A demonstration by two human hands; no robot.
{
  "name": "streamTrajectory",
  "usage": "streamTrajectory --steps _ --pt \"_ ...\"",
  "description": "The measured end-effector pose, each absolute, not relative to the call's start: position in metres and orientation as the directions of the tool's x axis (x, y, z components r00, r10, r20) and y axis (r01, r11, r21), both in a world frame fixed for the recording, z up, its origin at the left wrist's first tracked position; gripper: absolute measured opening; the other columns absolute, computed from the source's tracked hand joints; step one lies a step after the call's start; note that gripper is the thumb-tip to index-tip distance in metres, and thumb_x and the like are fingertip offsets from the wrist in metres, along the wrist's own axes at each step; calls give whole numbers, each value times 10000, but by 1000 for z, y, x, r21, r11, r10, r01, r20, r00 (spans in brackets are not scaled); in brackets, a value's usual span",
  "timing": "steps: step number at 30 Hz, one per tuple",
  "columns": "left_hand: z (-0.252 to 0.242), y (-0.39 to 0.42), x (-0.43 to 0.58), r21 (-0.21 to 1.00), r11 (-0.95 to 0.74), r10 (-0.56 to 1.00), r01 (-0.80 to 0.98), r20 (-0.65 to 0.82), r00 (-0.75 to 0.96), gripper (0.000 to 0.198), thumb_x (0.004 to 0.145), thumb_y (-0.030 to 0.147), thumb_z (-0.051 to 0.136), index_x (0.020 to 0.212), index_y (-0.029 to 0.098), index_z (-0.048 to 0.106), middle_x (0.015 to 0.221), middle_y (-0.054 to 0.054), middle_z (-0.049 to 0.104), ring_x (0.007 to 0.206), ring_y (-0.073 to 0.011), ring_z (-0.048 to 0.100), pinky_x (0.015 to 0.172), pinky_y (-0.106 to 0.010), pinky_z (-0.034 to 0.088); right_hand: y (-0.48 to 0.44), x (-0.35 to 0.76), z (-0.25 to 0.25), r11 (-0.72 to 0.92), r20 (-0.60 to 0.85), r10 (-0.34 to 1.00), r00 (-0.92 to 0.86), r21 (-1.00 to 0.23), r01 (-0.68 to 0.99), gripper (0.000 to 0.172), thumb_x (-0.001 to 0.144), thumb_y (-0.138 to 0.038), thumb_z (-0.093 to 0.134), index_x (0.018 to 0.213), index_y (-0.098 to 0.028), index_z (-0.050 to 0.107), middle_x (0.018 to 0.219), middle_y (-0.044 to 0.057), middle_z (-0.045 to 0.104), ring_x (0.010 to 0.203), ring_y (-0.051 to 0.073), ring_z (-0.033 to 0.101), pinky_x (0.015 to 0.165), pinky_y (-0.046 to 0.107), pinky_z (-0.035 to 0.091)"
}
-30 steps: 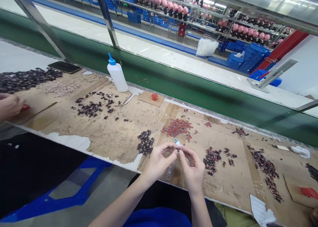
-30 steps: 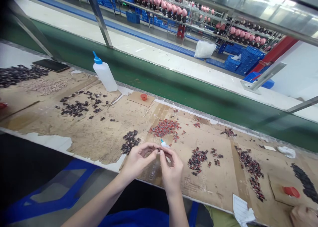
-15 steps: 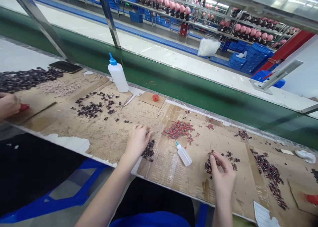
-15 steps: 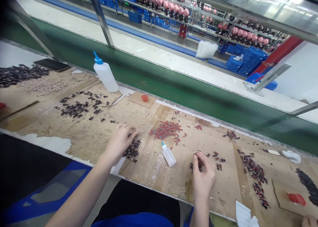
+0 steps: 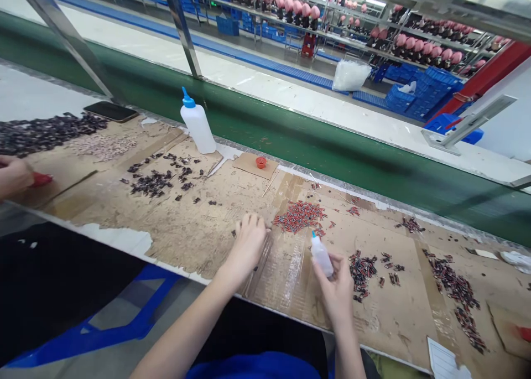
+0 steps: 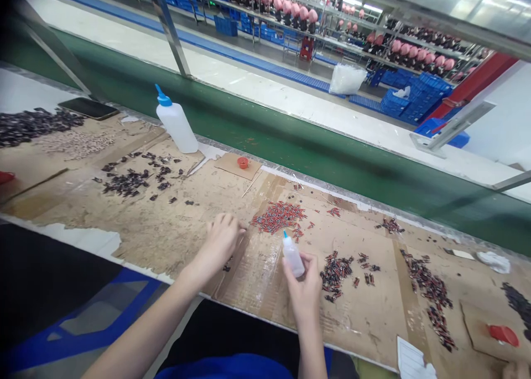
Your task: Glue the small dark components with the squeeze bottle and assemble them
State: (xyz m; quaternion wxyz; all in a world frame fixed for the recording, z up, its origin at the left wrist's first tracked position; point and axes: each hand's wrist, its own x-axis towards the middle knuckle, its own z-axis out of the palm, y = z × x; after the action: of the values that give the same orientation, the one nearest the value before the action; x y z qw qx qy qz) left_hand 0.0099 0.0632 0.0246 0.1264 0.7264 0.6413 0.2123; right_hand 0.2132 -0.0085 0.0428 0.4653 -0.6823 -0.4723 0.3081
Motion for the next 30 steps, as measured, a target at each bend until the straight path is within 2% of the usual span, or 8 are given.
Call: streamTrajectory --steps 2,5,8,11,15,17,22,30 --pt "18 49 28 529 -215 976 821 150 159 126 885 130 526 846 159 642 958 -121 635 1012 -292 530 858 -431 407 -9 215 47 -92 -18 904 428 -984 152 398 647 -486 758 867 -194 601 788 43 704 622 176 628 558 285 490" --pt "10 32 45 594 -278 961 755 171 219 104 881 119 551 847 173 634 996 -98 639 1051 -269 538 897 -421 394 -6 215 49 -26 -80 847 525 -994 -109 394 600 -478 770 799 -181 604 683 5 655 490 111 533 454 231 405" --pt "10 24 42 641 -283 958 713 159 236 113 877 130 568 946 192 633 1046 -86 653 1076 -258 548 906 -412 398 -1 213 44 -28 -171 805 568 -968 -251 379 571 -469 775 737 -183 591 605 -25 603 457 87 475 430 207 352" --pt "13 23 31 702 -270 958 659 129 255 184 865 142 586 1030 214 623 1064 -75 683 1068 -249 569 885 -395 419 2 207 38 -73 -179 796 578 -977 -202 343 588 -443 778 702 -182 587 545 -49 559 442 80 435 437 206 338" --pt "12 25 27 764 -253 962 594 136 235 221 853 122 582 1040 228 633 1052 -58 723 1093 -250 586 909 -409 417 5 196 34 -106 -138 810 570 -990 -90 371 571 -444 792 754 -156 647 658 16 668 586 149 581 573 263 457" --pt "11 26 29 782 -232 968 579 128 215 208 850 113 576 1009 224 649 1014 -52 741 1071 -249 609 909 -416 417 6 192 33 -134 -146 821 553 -989 -62 385 561 -459 791 734 -137 669 680 51 693 625 178 608 608 289 479" --pt "17 29 30 814 -162 981 558 69 184 156 830 132 607 928 227 683 962 -41 762 1038 -246 644 914 -416 431 8 189 30 -161 -104 826 554 -985 55 393 584 -507 758 611 -129 654 566 53 655 564 180 581 549 288 466" --pt "28 35 31 818 -48 986 574 -52 157 161 790 116 653 909 213 700 875 -39 782 1056 -274 648 941 -467 422 4 189 29 -111 -31 873 486 -984 137 351 647 -475 738 650 -129 682 522 15 615 516 163 561 522 274 459"
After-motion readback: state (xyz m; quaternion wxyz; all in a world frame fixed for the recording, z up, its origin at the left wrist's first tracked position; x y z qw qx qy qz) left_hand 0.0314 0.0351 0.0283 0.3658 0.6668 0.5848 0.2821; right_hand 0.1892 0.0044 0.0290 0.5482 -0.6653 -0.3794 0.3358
